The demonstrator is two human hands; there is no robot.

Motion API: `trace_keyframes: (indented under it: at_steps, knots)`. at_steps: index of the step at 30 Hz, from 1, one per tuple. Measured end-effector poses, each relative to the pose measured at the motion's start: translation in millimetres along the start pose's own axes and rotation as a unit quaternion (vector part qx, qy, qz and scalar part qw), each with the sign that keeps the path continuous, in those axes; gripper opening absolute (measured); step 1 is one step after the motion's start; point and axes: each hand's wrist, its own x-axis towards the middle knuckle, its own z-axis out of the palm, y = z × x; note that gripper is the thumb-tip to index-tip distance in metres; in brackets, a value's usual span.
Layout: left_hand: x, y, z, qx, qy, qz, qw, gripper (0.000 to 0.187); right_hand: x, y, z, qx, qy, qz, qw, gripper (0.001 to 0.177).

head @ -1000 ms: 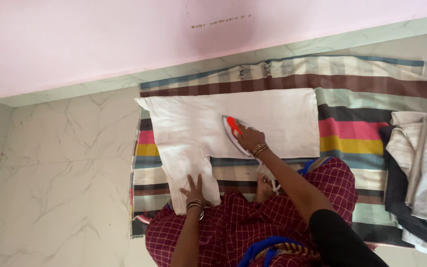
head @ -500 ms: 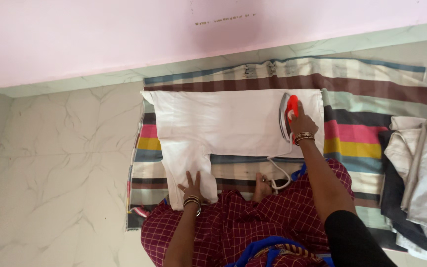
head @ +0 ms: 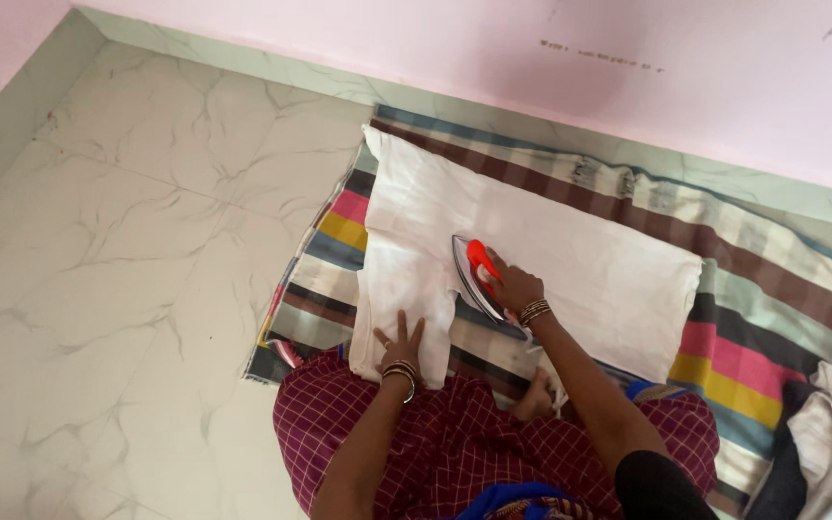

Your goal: The person irons a white shirt laid out on a striped mat on the floor. They use a red electric iron to smooth the fabric, repeatedly moving the iron over the shirt and adjusting it with their hands.

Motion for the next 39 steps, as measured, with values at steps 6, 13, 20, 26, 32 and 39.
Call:
trace_keyframes:
  at_steps: [6, 13, 20, 26, 32, 39]
  knots:
    - [14.9, -4.0, 7.2, -0.021, 0.007, 0.012, 1.000, 0.141, 67.5, 15.7, -19.7, -0.008, 0.049, 0.094, 0.994, 0.072]
    - [37.2, -8.5, 23.9, -0.031, 0.039, 0.028, 0.998, 0.130, 98.6, 19.5, -29.7, 0.001, 0.079, 0.081, 0.994, 0.070]
    - [40.2, -4.1, 26.4, 0.026, 0.047, 0.033, 0.998, 0.140, 65.5, -17.9, -21.8, -0.012, -0.069, -0.182, 0.981, 0.072]
    - [52.3, -3.3, 37.4, 0.030, 0.046, 0.034, 0.998, 0.142, 140.5, -37.6, -30.7, -0.065, 0.010, -0.062, 0.996, 0.073]
    - [52.0, -7.2, 42.8, 0.032, 0.057, 0.037, 0.997, 0.145, 144.9, -60.6, -24.0, -0.006, 0.038, -0.155, 0.987, 0.070]
    - [57.0, -4.4, 46.0, 0.076, 0.064, 0.050, 0.994, 0.146, 127.3, -100.0, -21.3, -0.088, -0.065, -0.244, 0.964, 0.068]
